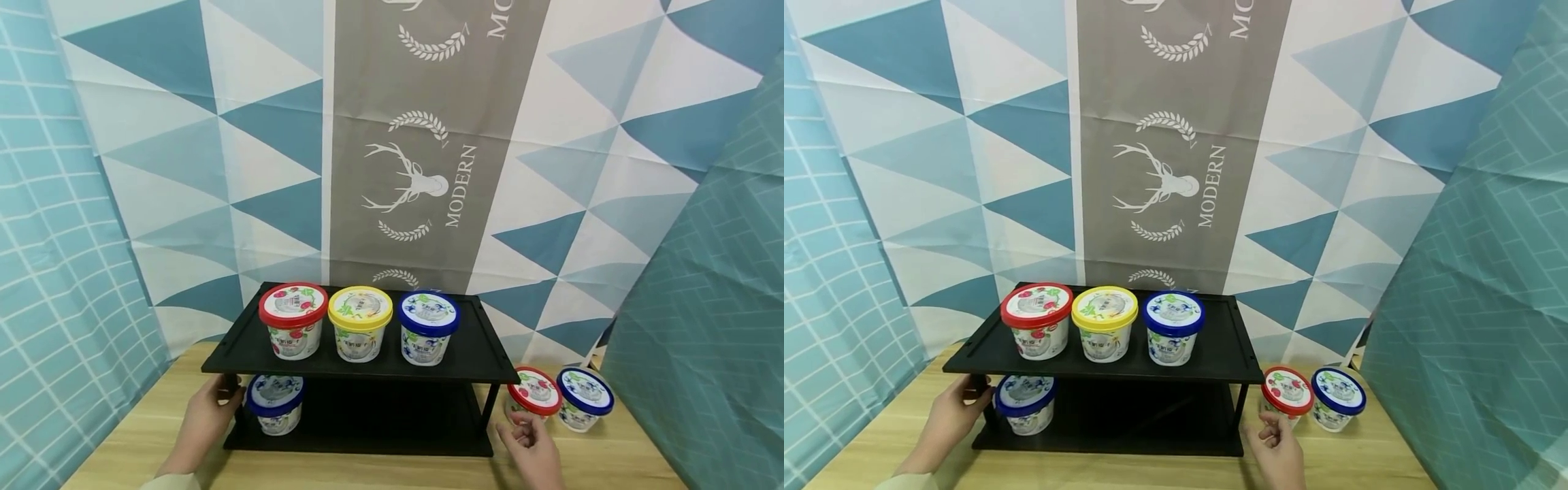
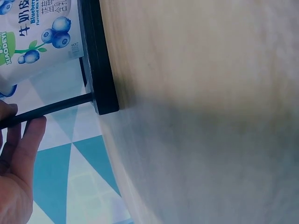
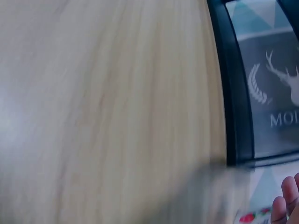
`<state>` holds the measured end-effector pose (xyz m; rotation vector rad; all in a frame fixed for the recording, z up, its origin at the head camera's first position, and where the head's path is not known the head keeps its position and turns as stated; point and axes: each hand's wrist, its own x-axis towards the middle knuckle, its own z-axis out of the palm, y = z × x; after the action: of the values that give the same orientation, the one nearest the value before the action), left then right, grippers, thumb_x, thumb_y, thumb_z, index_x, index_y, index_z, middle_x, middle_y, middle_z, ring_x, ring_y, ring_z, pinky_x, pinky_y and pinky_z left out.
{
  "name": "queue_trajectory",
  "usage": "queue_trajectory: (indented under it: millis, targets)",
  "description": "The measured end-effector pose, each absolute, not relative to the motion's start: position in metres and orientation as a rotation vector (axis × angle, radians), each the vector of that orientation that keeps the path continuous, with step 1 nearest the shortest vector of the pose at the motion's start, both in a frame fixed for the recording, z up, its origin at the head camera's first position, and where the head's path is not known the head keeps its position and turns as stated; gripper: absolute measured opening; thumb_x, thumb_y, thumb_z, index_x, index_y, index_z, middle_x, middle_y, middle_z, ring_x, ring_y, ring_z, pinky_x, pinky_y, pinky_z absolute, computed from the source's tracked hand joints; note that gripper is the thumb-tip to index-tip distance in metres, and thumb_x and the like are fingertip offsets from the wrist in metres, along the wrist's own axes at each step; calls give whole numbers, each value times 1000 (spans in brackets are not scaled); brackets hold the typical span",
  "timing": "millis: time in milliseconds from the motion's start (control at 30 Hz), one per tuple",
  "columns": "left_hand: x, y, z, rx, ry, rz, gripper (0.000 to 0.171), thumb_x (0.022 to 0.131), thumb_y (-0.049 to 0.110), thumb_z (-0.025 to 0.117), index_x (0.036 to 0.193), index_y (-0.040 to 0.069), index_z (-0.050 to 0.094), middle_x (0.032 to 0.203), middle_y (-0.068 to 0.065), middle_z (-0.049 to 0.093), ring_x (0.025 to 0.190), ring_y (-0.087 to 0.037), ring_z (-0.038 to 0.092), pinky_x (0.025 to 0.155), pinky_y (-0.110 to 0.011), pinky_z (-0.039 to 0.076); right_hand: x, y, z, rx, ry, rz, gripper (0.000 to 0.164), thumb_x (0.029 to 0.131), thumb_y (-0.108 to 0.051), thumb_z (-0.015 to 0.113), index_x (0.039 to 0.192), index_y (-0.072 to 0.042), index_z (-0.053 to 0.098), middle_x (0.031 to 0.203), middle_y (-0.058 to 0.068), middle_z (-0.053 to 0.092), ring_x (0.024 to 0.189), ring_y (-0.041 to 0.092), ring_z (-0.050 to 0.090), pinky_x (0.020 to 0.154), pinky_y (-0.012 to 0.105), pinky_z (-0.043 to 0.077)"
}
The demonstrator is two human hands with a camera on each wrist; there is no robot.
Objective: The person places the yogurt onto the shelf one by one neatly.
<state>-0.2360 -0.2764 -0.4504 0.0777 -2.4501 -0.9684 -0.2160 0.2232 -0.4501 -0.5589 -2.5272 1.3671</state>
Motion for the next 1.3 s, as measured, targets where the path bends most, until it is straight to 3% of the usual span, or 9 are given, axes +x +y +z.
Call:
queue_trajectory:
  millis: [167, 300, 467, 600, 700, 833, 1033, 1200, 1300]
  targets:
    - [-233, -279, -453, 93, -2455, -965, 18, 82, 5, 56, 99, 1, 53, 93, -17, 59, 82, -30, 60, 60, -32, 51, -234, 251, -481, -646, -2499, 1271, 49, 74, -44, 66, 108, -14, 47, 84, 4, 54, 66, 13, 48, 50, 23, 38]
    - [-234, -280, -455, 88, -2439, -933, 19, 81, 5, 57, 99, 2, 54, 92, -16, 59, 81, -30, 60, 62, -35, 52, -248, 272, -496, -721, -2454, 1232, 63, 69, -53, 66, 112, -13, 44, 89, 5, 52, 68, 13, 47, 50, 22, 38]
    - [-235, -280, -455, 79, -2428, -915, 20, 81, 4, 58, 100, 2, 54, 92, -16, 59, 80, -29, 60, 63, -38, 52, -244, 282, -482, -778, -2419, 1316, 88, 61, -59, 68, 122, -5, 36, 100, 14, 48, 79, 23, 50, 51, 24, 41]
    - [-236, -280, -454, 83, -2426, -917, 19, 82, 6, 58, 101, 3, 54, 93, -15, 59, 81, -29, 60, 63, -35, 52, -239, 286, -468, -790, -2430, 1388, 104, 56, -59, 72, 129, 1, 28, 110, 24, 40, 97, 36, 44, 63, 32, 44]
    - [-237, -278, -453, 80, -2429, -930, 19, 83, 8, 57, 102, 4, 53, 94, -15, 58, 82, -29, 60, 61, -31, 51, -241, 290, -465, -783, -2455, 1445, 113, 55, -59, 72, 134, 1, 19, 120, 29, 34, 108, 41, 37, 76, 45, 46]
    - [-237, -276, -451, 72, -2436, -938, 19, 84, 10, 57, 102, 5, 53, 95, -14, 58, 82, -27, 59, 59, -26, 50, -245, 298, -465, -706, -2489, 1578, 126, 54, -58, 73, 140, -2, -1, 133, 34, 19, 118, 48, 26, 96, 57, 33]
    - [-238, -275, -450, 76, -2430, -906, 18, 82, 9, 59, 100, 6, 54, 93, -11, 59, 77, -18, 59, 59, -21, 49, -255, 303, -464, -633, -2457, 1677, 129, 53, -51, 77, 140, -5, -7, 139, 33, 11, 122, 49, 20, 100, 58, 27]
    - [-237, -274, -449, 79, -2444, -933, 16, 83, 8, 57, 99, 4, 54, 92, -14, 59, 80, -26, 60, 60, -28, 51, -261, 302, -466, -640, -2450, 1679, 138, 44, -53, 79, 140, -3, -7, 139, 33, 12, 121, 50, 22, 101, 56, 28]
    - [-237, -274, -448, 82, -2449, -935, 16, 83, 7, 57, 98, 3, 53, 91, -15, 59, 81, -29, 61, 61, -32, 52, -264, 303, -466, -622, -2478, 1681, 139, 44, -51, 80, 139, -2, -8, 139, 33, 10, 123, 49, 21, 102, 56, 26]
